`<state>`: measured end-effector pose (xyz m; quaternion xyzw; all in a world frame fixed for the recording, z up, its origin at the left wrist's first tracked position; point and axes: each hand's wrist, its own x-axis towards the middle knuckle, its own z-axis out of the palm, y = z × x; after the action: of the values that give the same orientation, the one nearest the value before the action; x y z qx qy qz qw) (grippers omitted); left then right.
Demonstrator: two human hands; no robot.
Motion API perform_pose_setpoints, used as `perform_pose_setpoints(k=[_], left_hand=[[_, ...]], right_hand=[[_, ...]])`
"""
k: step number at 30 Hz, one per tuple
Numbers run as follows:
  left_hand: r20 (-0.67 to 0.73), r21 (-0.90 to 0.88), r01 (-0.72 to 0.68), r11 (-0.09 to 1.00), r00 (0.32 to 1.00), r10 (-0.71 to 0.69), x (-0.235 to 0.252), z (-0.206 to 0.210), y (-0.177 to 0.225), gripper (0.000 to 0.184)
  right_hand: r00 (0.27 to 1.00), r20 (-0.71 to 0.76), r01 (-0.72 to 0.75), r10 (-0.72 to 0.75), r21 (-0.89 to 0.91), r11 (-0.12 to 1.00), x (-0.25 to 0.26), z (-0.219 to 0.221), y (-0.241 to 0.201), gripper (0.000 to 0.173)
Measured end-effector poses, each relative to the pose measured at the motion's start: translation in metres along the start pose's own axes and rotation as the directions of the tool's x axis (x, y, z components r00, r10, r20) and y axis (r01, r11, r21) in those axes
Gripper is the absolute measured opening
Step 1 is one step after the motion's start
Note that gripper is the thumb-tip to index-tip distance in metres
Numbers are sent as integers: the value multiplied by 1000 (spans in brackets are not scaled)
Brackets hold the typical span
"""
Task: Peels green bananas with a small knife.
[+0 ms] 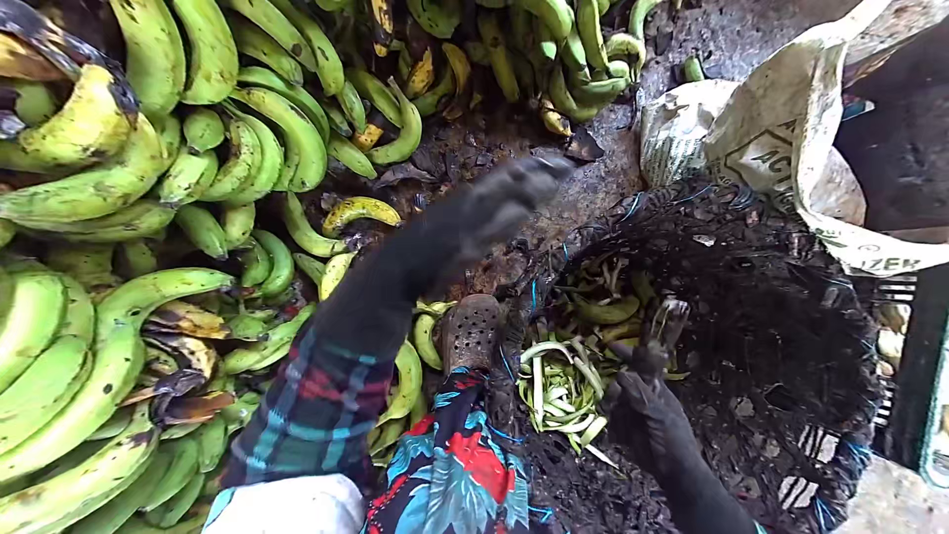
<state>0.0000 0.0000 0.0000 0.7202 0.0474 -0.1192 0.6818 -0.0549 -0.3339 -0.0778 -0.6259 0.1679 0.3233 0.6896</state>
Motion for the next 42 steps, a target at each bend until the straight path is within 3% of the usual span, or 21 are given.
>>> perform_pose_setpoints(k=[2,4,6,8,11,14,19,21,22,23,25,26,28,30,31,33,35,36,37,39,42], left_hand=[[-152,101,214,972,968,-198,37,-11,-39,40],[-122,334,289,897,957,-263,70,-19,-110,46],[-114,570,327,754,940,-322,92,-9,-169,59],[-103,656,347,670,921,-376,106,9,-197,75],[-31,707,252,661,945,-327,122,40,-219,79],[128,780,93,619,945,-303,131,61,-226,69],[372,851,-163,499,858,-355,118,65,-249,73],[416,858,-252,449,852,-318,107,62,-257,81],[416,850,-266,455,869,-270,103,58,-262,73],[387,844,-248,476,895,-220,99,50,-265,57],[209,835,-70,546,958,-196,82,28,-273,34],[68,838,62,542,974,-217,68,15,-278,29],[-224,811,320,491,943,-244,32,-9,-276,31],[-498,733,493,468,858,-125,-13,-27,-270,41],[-621,675,588,446,779,-87,-34,-36,-266,48],[-816,445,782,437,555,-162,-71,-53,-259,60],[-876,227,895,384,360,-321,-91,-64,-263,74],[-865,167,921,353,308,-395,-96,-66,-268,76],[-851,123,925,360,285,-441,-100,-64,-269,75],[-841,4,870,493,269,-469,-100,-59,-257,71],[-849,-101,698,709,310,-427,-98,-51,-211,74]], right_hand=[[998,53,17,-18,17,1000,28,25,-5,62],[992,61,-109,107,26,994,50,41,0,45],[960,4,-280,280,61,958,61,44,16,22],[925,-28,-379,379,8,926,55,32,36,24],[879,-92,-476,468,-131,870,29,2,55,35],[838,-227,-532,496,-145,834,5,-18,60,31],[845,-277,-509,457,-155,847,-4,-31,57,38],[847,-289,-500,445,-153,852,-1,-30,54,37],[855,-288,-488,432,-162,858,1,-29,52,37],[862,-289,-475,416,-175,862,4,-27,50,37],[872,-296,-459,390,-218,861,5,-27,45,38],[880,-291,-445,376,-223,867,4,-29,44,37],[892,-296,-413,341,-232,881,4,-33,41,33],[897,-298,-396,326,-213,893,3,-35,41,27],[896,-299,-395,328,-203,896,0,-39,42,29],[893,-302,-401,332,-202,894,-4,-43,42,31],[898,-280,-400,339,-201,894,-10,-46,43,30],[904,-265,-398,337,-227,889,-16,-47,43,30],[914,-229,-391,334,-287,874,-23,-50,42,30],[939,-95,-326,329,-542,775,-35,-58,37,36],[896,80,-112,437,-911,397,-63,-58,15,51]])
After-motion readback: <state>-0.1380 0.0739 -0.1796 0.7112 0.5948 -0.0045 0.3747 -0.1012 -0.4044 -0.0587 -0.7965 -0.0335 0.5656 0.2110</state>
